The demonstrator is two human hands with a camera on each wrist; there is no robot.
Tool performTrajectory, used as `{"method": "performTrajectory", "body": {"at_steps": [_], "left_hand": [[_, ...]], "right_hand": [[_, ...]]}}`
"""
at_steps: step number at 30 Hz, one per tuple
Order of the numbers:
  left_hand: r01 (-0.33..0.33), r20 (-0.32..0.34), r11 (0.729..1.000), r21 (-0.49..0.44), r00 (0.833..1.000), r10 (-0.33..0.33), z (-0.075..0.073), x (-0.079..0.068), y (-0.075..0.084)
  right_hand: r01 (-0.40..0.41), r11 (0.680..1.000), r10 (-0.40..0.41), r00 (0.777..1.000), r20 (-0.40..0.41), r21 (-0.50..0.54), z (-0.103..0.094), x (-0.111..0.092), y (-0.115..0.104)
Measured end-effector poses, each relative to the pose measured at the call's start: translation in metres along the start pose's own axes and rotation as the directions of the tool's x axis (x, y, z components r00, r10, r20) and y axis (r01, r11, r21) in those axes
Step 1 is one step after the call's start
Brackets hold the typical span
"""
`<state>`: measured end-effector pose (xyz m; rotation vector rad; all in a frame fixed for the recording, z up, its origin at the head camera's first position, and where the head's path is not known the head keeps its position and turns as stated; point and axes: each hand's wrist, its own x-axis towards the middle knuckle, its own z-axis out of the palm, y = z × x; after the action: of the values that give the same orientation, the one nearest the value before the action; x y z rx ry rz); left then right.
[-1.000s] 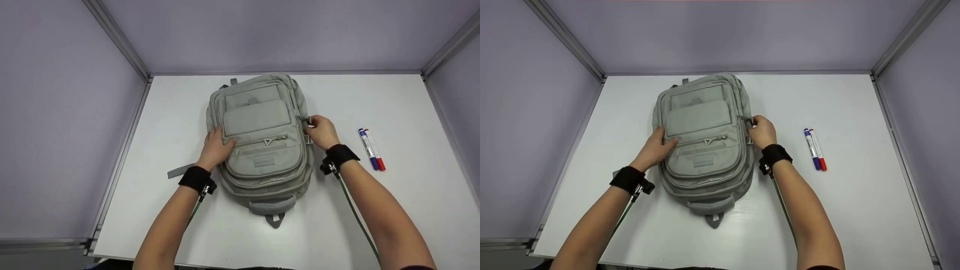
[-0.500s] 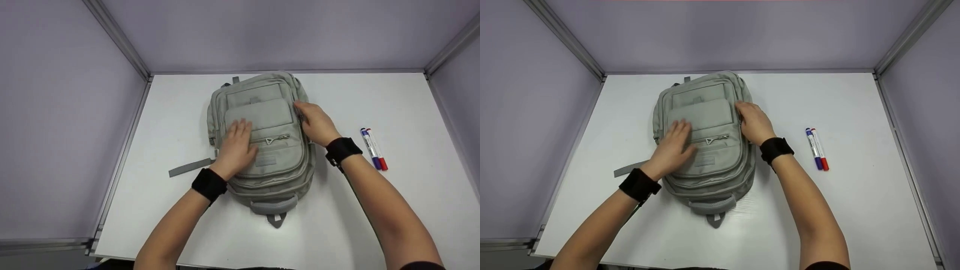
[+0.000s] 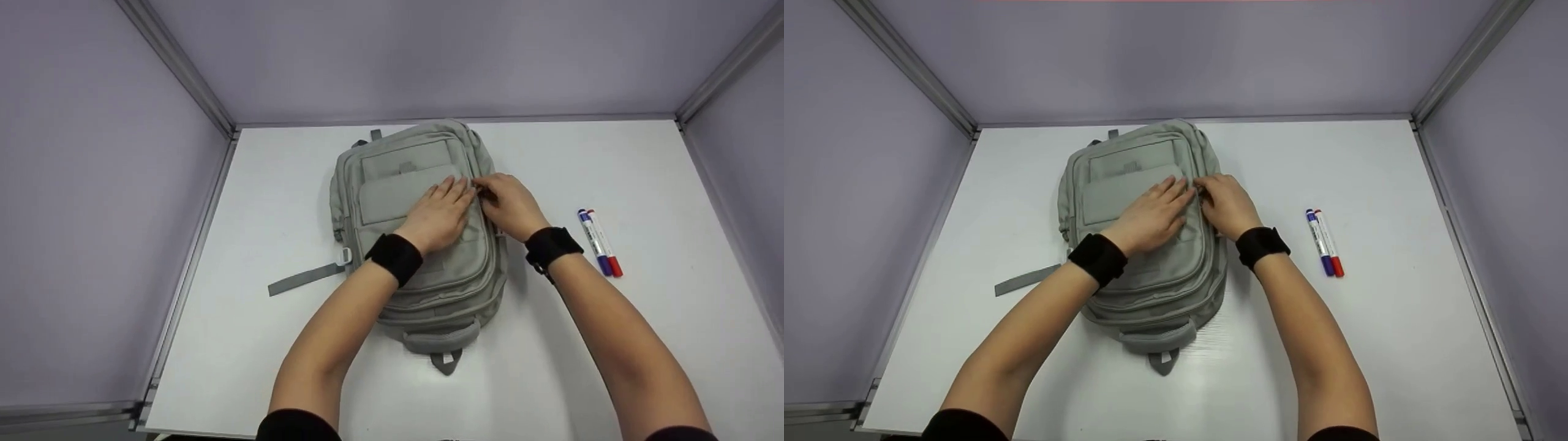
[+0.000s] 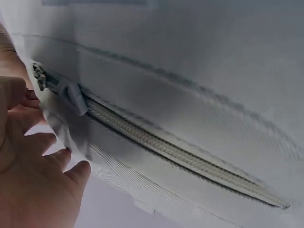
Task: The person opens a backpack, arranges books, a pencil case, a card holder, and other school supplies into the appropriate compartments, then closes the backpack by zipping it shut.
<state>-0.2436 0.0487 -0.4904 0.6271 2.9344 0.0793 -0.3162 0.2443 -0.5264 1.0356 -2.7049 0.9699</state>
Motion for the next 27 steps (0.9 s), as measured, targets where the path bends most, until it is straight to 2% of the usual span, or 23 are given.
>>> {"method": "performTrajectory", "body": {"at_steps": [4,7,11,17,23,27], "left_hand": [[0.01,-0.002,1.0,0.014,1.0,-0.01,0.004,0.002,-0.002],[0.016,-0.014,1.0,0.019,1.0,-0.016,0.005,0.002,-0.002],[0.012,-0.01,1.0,0.015,1.0,-0.012,0.005,0.002,-0.001],[0.018,-0.001,1.0,0.014,1.0,-0.018,0.005,0.001,-0.002],[0.032,0.015,0.999,-0.001,0.999,-0.032,0.006,0.002,-0.003],[0.038,0.015,0.999,-0.003,0.999,-0.037,0.006,0.002,-0.003]], "right_hand": [[0.049,0.999,-0.05,0.996,-0.08,-0.016,-0.004,-0.005,0.002],[0.048,0.998,-0.053,0.992,-0.112,-0.041,-0.007,-0.009,0.003],[0.025,0.997,-0.035,0.991,-0.126,-0.08,-0.009,-0.016,0.004],[0.095,0.984,-0.111,0.989,-0.1,-0.152,-0.004,-0.027,0.002],[0.069,0.992,-0.084,0.987,-0.141,-0.107,0.003,-0.033,-0.004],[0.046,0.992,-0.067,0.98,-0.185,-0.118,0.006,-0.036,-0.008]]}}
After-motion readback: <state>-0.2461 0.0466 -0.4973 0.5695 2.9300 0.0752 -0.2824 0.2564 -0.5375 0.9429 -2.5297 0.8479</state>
